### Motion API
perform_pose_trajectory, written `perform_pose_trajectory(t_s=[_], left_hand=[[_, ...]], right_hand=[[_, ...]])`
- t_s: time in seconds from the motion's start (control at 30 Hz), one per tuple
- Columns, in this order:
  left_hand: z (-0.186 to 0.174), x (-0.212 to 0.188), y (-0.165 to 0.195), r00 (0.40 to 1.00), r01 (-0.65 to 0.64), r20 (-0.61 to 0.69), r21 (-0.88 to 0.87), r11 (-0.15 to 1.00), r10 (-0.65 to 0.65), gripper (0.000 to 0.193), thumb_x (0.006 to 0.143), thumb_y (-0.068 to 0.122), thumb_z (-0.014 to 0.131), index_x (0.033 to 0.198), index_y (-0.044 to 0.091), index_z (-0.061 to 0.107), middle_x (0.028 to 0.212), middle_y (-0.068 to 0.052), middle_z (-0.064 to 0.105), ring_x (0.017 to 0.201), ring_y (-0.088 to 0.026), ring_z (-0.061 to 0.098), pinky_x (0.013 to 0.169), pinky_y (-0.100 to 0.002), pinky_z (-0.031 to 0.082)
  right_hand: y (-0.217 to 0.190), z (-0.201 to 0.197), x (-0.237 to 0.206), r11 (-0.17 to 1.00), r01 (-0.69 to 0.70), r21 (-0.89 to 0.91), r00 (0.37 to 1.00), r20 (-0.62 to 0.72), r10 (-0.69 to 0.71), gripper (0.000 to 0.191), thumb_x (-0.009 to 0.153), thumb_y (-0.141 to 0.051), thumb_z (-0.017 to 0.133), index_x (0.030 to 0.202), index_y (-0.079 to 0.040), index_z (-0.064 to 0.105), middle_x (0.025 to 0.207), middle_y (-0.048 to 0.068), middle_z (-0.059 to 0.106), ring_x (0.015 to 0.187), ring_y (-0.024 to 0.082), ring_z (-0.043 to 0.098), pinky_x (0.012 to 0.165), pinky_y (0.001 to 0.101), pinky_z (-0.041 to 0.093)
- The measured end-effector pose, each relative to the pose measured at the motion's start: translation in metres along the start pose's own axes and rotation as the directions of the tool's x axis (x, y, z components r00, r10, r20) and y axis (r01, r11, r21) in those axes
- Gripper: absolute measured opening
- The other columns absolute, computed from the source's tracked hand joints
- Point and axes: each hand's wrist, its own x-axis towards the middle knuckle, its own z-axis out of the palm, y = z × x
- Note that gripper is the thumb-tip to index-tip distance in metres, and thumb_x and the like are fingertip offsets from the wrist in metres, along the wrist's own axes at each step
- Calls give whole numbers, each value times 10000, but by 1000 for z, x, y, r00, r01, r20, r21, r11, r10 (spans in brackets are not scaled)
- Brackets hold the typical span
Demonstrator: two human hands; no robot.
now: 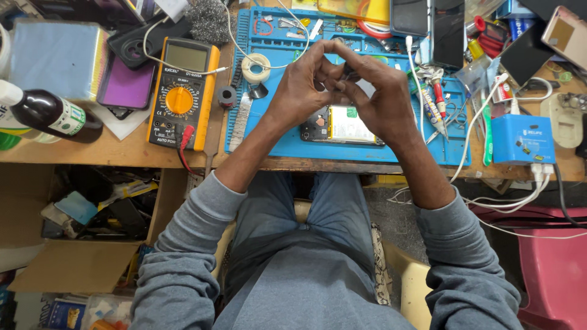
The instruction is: The person uses a screwdriver to remove screws from a disassembled smartphone, then uses tweezers to lift and remove the battery. The phone remains open on the workbench with the battery removed by the end of the clip.
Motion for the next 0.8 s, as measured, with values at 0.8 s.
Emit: perform_pose_trajectory(t_s=[0.8], left_hand=[[-5, 2, 1, 988, -53, 130, -225, 973, 84, 490, 846, -58, 756, 1289, 37, 571, 1038, -65, 812, 991, -148, 803, 853, -301, 658]], right_hand=[[-4, 16, -7, 1000, -6, 9, 990, -138, 8, 628, 937, 85, 771, 1501, -132, 599, 1164, 83, 687, 1036, 181, 681, 941, 323, 592]])
